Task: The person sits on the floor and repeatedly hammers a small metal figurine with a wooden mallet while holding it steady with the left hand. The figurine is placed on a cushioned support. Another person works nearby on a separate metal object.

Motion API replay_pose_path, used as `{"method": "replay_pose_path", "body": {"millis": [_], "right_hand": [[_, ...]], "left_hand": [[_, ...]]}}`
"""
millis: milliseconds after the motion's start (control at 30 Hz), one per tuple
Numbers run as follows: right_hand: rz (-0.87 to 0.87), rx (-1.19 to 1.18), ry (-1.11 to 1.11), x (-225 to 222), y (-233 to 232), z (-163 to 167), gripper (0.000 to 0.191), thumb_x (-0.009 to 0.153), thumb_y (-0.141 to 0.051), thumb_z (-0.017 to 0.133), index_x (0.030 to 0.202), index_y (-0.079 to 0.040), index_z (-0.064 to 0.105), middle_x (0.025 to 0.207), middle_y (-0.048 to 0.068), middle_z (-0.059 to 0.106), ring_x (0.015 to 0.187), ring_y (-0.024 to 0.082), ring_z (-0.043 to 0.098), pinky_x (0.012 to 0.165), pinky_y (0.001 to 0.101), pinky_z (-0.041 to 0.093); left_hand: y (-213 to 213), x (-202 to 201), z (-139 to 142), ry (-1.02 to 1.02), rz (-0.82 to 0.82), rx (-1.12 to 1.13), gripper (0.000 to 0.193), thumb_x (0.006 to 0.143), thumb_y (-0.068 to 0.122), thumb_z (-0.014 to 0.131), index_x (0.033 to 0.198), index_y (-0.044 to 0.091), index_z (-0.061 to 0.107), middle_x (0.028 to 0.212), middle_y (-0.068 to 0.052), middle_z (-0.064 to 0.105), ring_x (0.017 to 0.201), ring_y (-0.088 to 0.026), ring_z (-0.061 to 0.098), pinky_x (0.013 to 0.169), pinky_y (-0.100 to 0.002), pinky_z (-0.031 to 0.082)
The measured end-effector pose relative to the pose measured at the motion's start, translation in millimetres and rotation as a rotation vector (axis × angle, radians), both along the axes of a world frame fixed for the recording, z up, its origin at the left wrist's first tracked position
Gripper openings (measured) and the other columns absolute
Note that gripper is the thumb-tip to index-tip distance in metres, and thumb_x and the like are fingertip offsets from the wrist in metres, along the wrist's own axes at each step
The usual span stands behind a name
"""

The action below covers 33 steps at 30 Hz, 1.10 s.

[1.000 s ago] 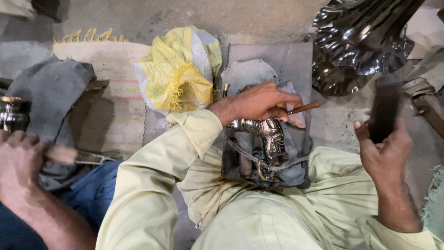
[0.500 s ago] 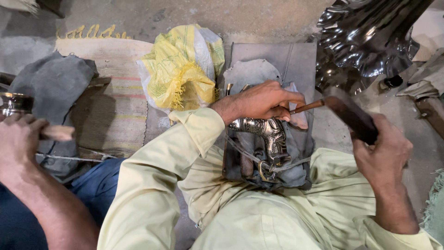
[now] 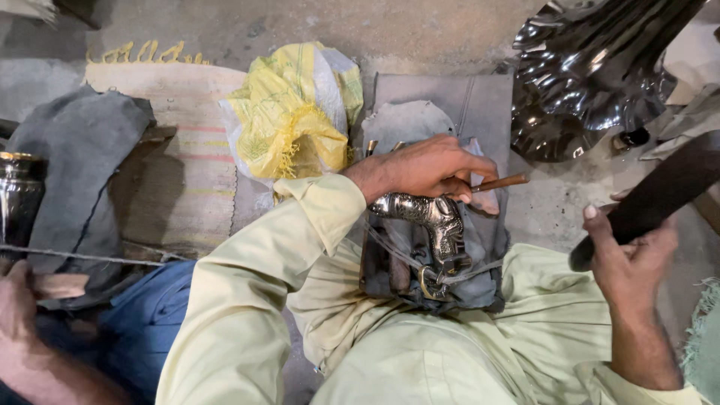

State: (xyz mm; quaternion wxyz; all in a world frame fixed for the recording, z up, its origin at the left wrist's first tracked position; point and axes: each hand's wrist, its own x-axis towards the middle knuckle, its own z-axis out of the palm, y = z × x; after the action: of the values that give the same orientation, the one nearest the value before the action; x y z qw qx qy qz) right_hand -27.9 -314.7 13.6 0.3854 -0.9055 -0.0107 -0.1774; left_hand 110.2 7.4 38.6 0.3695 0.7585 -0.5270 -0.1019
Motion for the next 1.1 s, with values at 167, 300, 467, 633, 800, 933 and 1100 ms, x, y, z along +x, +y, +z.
{"method": "replay_pose_path", "body": {"millis": [167, 300, 467, 633, 800, 933, 1100], "right_hand": [[-0.099, 0.000, 0.047, -5.6, -2.0, 2.6, 0.028, 0.096, -0.015, 0.079, 0.117, -0.004, 0.063, 0.092, 0.009, 0.068, 0.081, 0.024, 0.067, 0.075, 0.0329, 0.054], [-0.047, -0.686, -0.123, -6.1, 4.7, 9.9, 0.031, 0.086, -0.002, 0.080, 0.116, -0.004, 0.070, 0.094, 0.014, 0.072, 0.086, 0.029, 0.071, 0.085, 0.0371, 0.056], [-0.035, -0.210, -0.028, -5.1, 10.2, 14.6, 0.028, 0.097, -0.010, 0.075, 0.123, -0.002, 0.064, 0.102, 0.018, 0.072, 0.092, 0.030, 0.071, 0.088, 0.0359, 0.057], [-0.092, -0.194, 0.033, -7.5, 10.7, 15.4, 0.028, 0.103, -0.017, 0.080, 0.119, -0.001, 0.064, 0.099, 0.018, 0.072, 0.090, 0.027, 0.073, 0.084, 0.0356, 0.055], [-0.068, -0.519, -0.008, -8.5, 4.9, 15.6, 0.027, 0.091, -0.007, 0.081, 0.114, 0.001, 0.070, 0.091, 0.019, 0.071, 0.088, 0.032, 0.070, 0.079, 0.0397, 0.055], [-0.009, -0.085, 0.010, -7.3, 2.3, 12.6, 0.025, 0.103, -0.010, 0.079, 0.116, -0.003, 0.059, 0.097, 0.013, 0.069, 0.085, 0.022, 0.068, 0.080, 0.0316, 0.053], [-0.005, -0.137, 0.061, -7.0, 3.2, 13.4, 0.028, 0.099, -0.013, 0.077, 0.121, -0.007, 0.060, 0.096, 0.014, 0.069, 0.084, 0.032, 0.066, 0.079, 0.0378, 0.053]], "left_hand": [[-2.1, 3.9, -1.6, 0.003, -0.061, 0.003, 0.042, 0.086, 0.022, 0.084, 0.121, 0.011, 0.063, 0.067, -0.005, 0.071, 0.066, -0.030, 0.070, 0.063, -0.046, 0.046], [-0.7, 3.9, -3.2, -0.068, -0.069, -0.085, 0.041, 0.086, 0.021, 0.083, 0.121, 0.012, 0.064, 0.071, -0.005, 0.072, 0.069, -0.030, 0.070, 0.064, -0.045, 0.047], [0.0, 4.3, -3.2, -0.014, -0.092, -0.079, 0.039, 0.087, 0.020, 0.083, 0.120, 0.012, 0.064, 0.069, -0.004, 0.071, 0.067, -0.030, 0.070, 0.062, -0.044, 0.046], [1.0, 6.5, -1.2, 0.019, -0.086, -0.022, 0.039, 0.087, 0.019, 0.083, 0.120, 0.012, 0.065, 0.064, -0.004, 0.069, 0.061, -0.029, 0.067, 0.060, -0.044, 0.044], [0.5, 5.4, 0.1, 0.036, -0.053, 0.058, 0.042, 0.084, 0.021, 0.085, 0.120, 0.012, 0.065, 0.056, -0.004, 0.064, 0.053, -0.029, 0.062, 0.060, -0.045, 0.042], [0.8, 5.0, 0.3, -0.004, -0.074, -0.057, 0.042, 0.084, 0.021, 0.085, 0.120, 0.012, 0.065, 0.062, -0.002, 0.068, 0.059, -0.026, 0.065, 0.061, -0.043, 0.045], [2.1, 7.0, -4.3, 0.021, -0.071, 0.003, 0.044, 0.085, 0.024, 0.084, 0.122, 0.012, 0.065, 0.059, -0.006, 0.067, 0.056, -0.030, 0.062, 0.058, -0.044, 0.042]]}}
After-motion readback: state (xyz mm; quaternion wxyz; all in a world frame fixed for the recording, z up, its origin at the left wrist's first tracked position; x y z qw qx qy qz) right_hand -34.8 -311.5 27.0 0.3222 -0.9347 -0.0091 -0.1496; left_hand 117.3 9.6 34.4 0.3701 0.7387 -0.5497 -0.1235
